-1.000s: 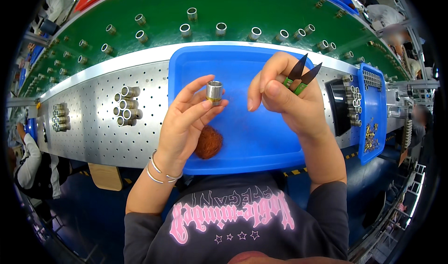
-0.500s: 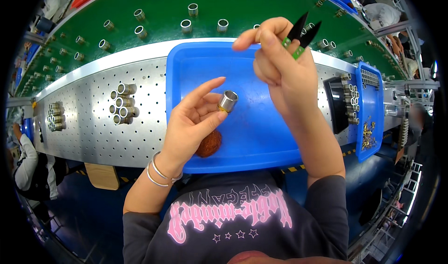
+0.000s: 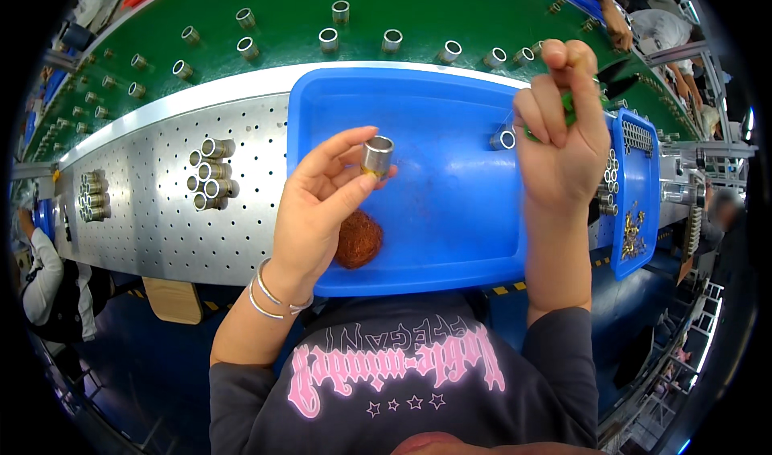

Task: The person uses pliers to manipulate small metal rings onto cylindrical metal components. They repeatedly pick up a component, adjust the ring with the tool, and place the finished unit onto a green conveyor belt.

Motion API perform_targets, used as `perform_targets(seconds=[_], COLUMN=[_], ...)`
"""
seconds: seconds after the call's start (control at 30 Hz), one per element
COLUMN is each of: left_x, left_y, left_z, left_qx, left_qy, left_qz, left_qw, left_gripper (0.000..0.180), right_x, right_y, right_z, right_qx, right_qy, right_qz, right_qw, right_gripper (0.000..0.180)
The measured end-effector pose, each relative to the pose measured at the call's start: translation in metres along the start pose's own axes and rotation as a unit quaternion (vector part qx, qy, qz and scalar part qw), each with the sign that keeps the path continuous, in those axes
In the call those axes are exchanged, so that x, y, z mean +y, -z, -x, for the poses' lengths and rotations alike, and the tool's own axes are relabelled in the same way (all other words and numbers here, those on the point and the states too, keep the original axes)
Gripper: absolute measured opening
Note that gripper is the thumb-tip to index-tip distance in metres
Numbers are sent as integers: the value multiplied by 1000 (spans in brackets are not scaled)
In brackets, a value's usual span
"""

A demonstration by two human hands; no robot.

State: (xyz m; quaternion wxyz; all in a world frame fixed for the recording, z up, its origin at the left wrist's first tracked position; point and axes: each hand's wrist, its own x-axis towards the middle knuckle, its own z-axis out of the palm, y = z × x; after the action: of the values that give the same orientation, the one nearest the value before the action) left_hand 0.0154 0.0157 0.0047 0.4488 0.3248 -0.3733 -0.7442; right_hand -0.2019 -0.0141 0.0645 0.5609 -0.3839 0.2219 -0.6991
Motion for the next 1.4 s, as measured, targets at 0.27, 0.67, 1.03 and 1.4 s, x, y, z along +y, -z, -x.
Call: perform_targets(seconds=[0.27,0.67,1.03,1.4], left_x=[0,-2,-2,3], left_y=[0,1,1,9], left_z=[-2,-3,-1,-6], left_qx=[10,16,21,74], left_qy=[15,-15,-36,-8], left_qz=[12,-25,-81,53], left_qw=[1000,999,996,996], left_gripper=[45,42,41,43], right_x=[-11,-19,-12,45], right_y=[-6,-27,-35,-22], right_z=[3,4,-14,23], right_qx=[-119,-209,-199,-215], right_qy=[10,1,62,3], right_qz=[1,61,169,586], right_qw=[993,976,963,781], right_gripper=[15,12,29,25])
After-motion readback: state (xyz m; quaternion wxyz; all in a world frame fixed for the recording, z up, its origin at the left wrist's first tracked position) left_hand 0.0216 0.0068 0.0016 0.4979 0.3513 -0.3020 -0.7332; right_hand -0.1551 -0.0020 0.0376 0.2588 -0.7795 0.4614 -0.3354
